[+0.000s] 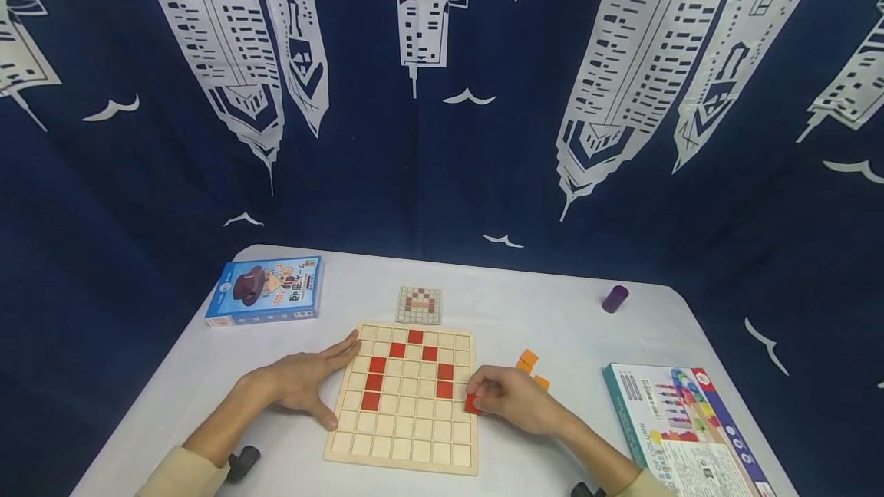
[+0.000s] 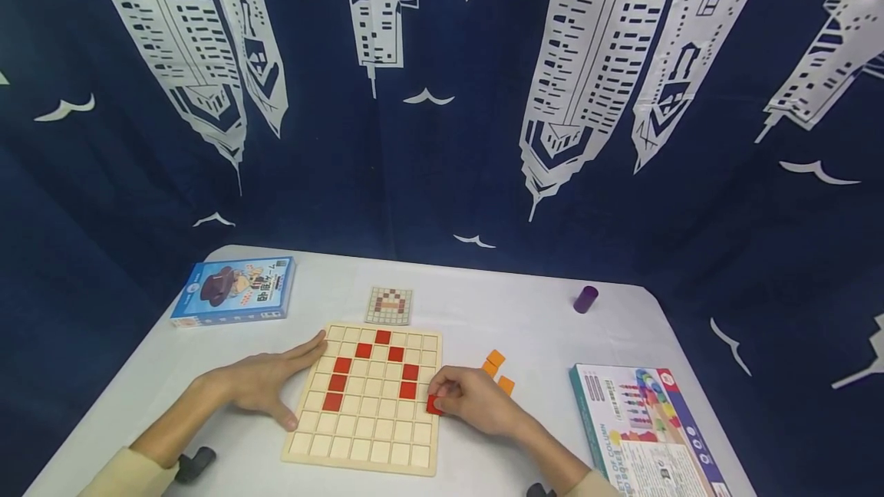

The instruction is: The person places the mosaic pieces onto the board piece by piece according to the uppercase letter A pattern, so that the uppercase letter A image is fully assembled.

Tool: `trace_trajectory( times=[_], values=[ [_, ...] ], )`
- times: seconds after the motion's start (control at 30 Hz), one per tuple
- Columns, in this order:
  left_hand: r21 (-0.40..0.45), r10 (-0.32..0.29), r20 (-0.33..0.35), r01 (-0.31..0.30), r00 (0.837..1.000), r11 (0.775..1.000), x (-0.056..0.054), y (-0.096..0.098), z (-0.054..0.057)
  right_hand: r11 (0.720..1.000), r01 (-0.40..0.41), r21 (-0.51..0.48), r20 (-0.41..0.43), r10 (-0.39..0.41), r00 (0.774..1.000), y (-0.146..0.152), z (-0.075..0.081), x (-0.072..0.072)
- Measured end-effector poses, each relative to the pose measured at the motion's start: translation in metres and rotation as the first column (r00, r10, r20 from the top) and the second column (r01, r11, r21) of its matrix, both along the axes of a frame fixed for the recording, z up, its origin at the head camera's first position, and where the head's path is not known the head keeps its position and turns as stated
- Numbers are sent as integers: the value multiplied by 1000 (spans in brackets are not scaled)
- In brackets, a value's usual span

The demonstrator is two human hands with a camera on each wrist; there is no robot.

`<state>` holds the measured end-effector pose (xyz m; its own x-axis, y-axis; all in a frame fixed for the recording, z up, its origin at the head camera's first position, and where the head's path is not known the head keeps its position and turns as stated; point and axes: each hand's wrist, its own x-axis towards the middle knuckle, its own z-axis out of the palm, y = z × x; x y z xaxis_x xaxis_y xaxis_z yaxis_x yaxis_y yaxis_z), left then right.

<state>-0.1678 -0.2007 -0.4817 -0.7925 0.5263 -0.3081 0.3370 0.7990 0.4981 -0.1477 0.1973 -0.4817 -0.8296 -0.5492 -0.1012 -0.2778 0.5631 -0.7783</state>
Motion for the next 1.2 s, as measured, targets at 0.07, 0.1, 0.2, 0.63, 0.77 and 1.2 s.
trace_trajectory(
  times=[0.07,0.1,0.2,0.63,0.77,1.2],
  values=[
    [-2,4,0,-4,1000,1000,0,0,0,1000,1,-13,11,-1,1000,-4,1,0],
    [0,5,2,-5,1000,1000,0,1,0,1000,0,-21,15,0,1000,-6,1,-1],
    [1,8,5,-8,1000,1000,0,1,0,999,-11,-44,23,12,1000,-12,0,-1],
    [8,-1,9,1,1000,1000,0,2,2,997,-37,-67,19,38,999,-33,-5,-4],
    [3,4,11,-4,1000,1000,0,1,1,997,-35,-65,9,36,999,-38,-7,-5],
    [-4,17,11,-17,1000,1000,1,1,0,999,-40,8,-13,40,999,-44,-8,-3]
  ],
)
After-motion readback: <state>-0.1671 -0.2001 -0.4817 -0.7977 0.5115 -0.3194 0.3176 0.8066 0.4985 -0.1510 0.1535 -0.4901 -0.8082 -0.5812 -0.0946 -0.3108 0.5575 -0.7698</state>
